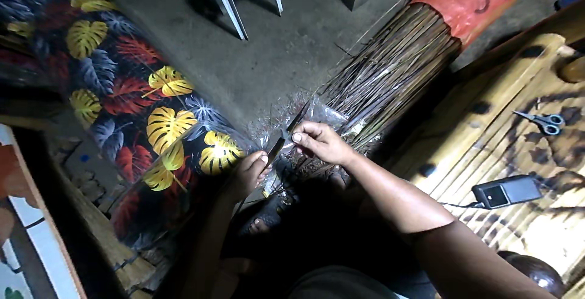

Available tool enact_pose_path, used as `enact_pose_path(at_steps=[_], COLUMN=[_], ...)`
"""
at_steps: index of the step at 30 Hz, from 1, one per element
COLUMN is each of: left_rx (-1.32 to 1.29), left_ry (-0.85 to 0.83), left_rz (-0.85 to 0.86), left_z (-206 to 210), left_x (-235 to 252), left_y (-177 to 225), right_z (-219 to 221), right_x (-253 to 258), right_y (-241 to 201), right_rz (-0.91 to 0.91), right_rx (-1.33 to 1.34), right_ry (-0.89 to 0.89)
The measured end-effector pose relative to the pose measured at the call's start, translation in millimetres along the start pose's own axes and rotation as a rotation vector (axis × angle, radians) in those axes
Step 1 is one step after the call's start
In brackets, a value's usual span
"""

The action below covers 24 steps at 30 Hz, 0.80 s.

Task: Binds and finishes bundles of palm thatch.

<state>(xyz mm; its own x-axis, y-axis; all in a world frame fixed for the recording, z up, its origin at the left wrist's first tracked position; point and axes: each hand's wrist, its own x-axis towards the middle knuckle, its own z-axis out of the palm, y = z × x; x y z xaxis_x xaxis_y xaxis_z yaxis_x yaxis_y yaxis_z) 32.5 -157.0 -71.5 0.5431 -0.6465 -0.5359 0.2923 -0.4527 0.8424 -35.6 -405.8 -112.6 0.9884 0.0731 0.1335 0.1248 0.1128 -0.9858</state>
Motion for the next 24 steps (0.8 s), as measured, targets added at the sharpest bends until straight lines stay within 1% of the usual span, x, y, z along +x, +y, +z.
enact_pose_path(at_steps=[5,9,13,15,17,20,22,24], left_rx=[0.035,0.043,0.032,0.008,0.001,0.005,-0.001,-0.018], left_ry=[0.005,0.015,0.024,0.031,0.044,0.086,0.098,0.086], left_rz=[0.013,0.042,0.02,0.007,-0.001,-0.004,0.016,0.019], left_z=[-2.6,-4.3,-7.5,-8.1,-7.1,-4.0,-2.5,-2.7], left_x=[-1.9,-2.5,-3.2,-3.7,-2.7,-1.8,-1.1,-1.1], left_y=[-1.1,-3.5,-4.9,-6.4,-5.7,-2.4,-2.6,-2.5], right_z=[-16.1,-18.2,-24.7,-27.7,-16.4,17.3,29.9,31.1], right_x=[5.1,9.0,12.7,13.4,8.7,-0.3,-1.4,0.2], right_y=[-0.5,4.0,6.1,4.6,0.9,5.4,14.1,18.3], right_rz=[-0.052,-0.069,-0.109,-0.113,-0.043,0.092,0.117,0.124], right_rx=[0.007,0.047,0.108,0.131,0.117,0.107,0.118,0.126], right_ry=[0.116,0.196,0.347,0.371,0.29,0.032,-0.123,-0.187])
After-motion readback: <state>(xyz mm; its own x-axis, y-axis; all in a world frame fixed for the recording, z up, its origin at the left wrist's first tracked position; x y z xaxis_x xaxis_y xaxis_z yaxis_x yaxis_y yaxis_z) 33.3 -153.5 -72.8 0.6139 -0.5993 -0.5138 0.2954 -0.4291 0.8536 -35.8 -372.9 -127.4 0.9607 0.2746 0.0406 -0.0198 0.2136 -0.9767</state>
